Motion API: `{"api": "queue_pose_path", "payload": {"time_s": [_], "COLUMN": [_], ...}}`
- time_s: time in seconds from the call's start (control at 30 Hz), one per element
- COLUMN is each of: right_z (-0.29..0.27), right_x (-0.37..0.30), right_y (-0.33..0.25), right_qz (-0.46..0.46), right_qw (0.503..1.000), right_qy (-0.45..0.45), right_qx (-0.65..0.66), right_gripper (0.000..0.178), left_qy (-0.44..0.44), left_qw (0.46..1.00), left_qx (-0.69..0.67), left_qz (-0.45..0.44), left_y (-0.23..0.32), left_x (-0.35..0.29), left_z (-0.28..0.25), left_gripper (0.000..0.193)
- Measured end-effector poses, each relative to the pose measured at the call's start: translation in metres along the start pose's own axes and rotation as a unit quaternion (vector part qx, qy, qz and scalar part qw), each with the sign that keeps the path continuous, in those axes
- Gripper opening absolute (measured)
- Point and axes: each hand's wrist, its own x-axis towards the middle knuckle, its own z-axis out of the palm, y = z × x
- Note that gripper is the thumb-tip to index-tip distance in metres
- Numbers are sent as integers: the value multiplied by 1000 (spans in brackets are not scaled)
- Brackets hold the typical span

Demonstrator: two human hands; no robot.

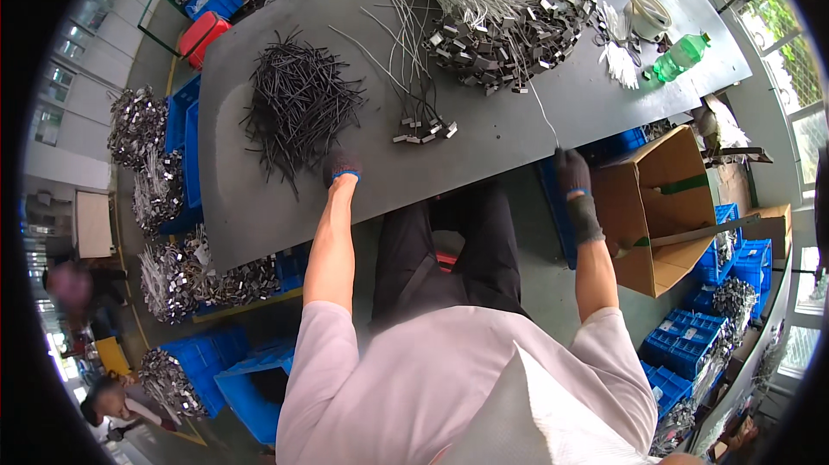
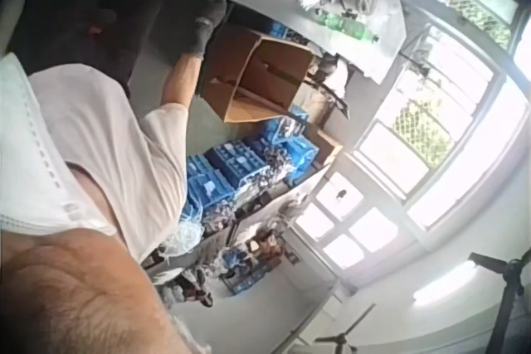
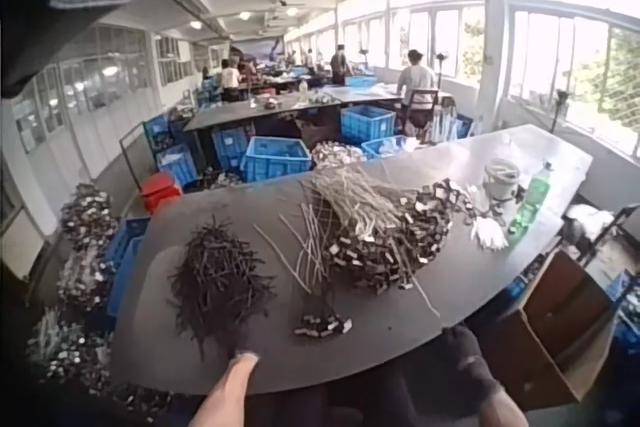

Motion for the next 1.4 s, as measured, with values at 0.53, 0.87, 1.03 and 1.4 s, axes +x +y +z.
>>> {"api": "queue_pose_path", "payload": {"time_s": [0.53, 0.87, 1.03, 1.4], "right_z": [-82, -59, -66, -60], "right_x": [-302, -200, -206, -204], "right_y": [-6, -37, -29, -47], "right_qz": [152, 33, 102, 111], "right_qw": [976, 989, 976, 973], "right_qy": [-69, -119, -152, -132], "right_qx": [138, 87, 119, 154], "right_gripper": [28, 26, 31, 26], "left_qy": [-287, -8, 129, 47], "left_qw": [329, 396, 514, 480], "left_qx": [-882, -916, -848, -876], "left_qz": [-179, -65, -8, -32], "left_y": [141, 226, 206, 208], "left_x": [-92, -71, -63, -64], "left_z": [-43, -157, -175, -166], "left_gripper": [10, 9, 11, 9]}}
